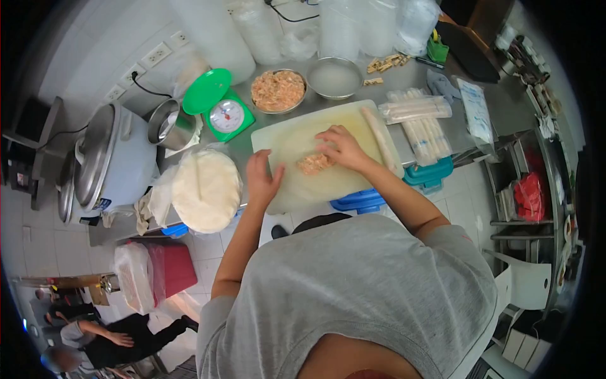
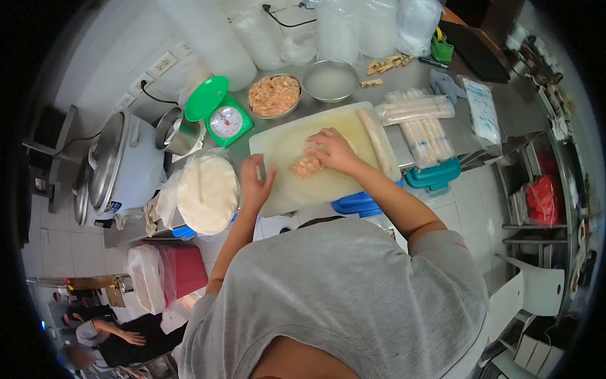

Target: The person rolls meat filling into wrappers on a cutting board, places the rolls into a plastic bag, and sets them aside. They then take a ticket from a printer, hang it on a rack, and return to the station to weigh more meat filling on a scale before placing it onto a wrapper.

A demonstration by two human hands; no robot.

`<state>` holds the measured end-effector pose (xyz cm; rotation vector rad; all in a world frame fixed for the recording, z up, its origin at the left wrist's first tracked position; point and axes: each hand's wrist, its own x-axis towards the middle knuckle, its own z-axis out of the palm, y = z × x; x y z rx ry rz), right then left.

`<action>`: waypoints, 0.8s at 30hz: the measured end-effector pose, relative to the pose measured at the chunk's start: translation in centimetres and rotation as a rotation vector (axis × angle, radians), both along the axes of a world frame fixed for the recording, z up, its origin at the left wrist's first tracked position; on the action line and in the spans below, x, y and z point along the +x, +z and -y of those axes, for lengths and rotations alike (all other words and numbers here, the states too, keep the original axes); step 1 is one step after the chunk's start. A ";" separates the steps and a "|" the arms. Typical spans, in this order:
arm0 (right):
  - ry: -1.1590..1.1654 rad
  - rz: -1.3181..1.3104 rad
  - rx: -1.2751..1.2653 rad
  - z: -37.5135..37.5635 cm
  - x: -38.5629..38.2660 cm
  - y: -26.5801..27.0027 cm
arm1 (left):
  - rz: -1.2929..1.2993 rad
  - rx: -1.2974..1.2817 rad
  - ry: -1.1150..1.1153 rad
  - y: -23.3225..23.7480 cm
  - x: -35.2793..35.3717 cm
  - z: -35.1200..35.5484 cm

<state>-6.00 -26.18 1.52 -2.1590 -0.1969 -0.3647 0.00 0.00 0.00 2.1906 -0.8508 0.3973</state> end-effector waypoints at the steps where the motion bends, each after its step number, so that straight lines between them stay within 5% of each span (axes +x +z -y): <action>1: 0.017 0.070 -0.105 -0.8 0.4 -0.6 | -0.032 -0.003 -0.082 1.5 -0.3 1.1; 5: 0.127 0.156 -0.256 -0.2 -0.3 -3.3 | -0.021 0.068 -0.297 2.9 -2.3 5.7; 11: 0.274 0.178 -0.254 0.4 -0.8 -2.2 | -0.042 0.126 -0.351 -0.9 -1.3 5.6; 17: 0.307 0.103 -0.081 -0.4 0.4 -3.9 | -0.075 0.141 -0.340 -0.9 -0.5 4.4; 20: 0.175 0.069 0.285 -0.9 -1.0 -0.9 | -0.163 0.023 -0.313 0.9 -1.1 4.2; 24: 0.232 0.059 0.247 -1.3 0.8 -3.6 | -0.212 -0.016 -0.314 0.0 -0.8 4.4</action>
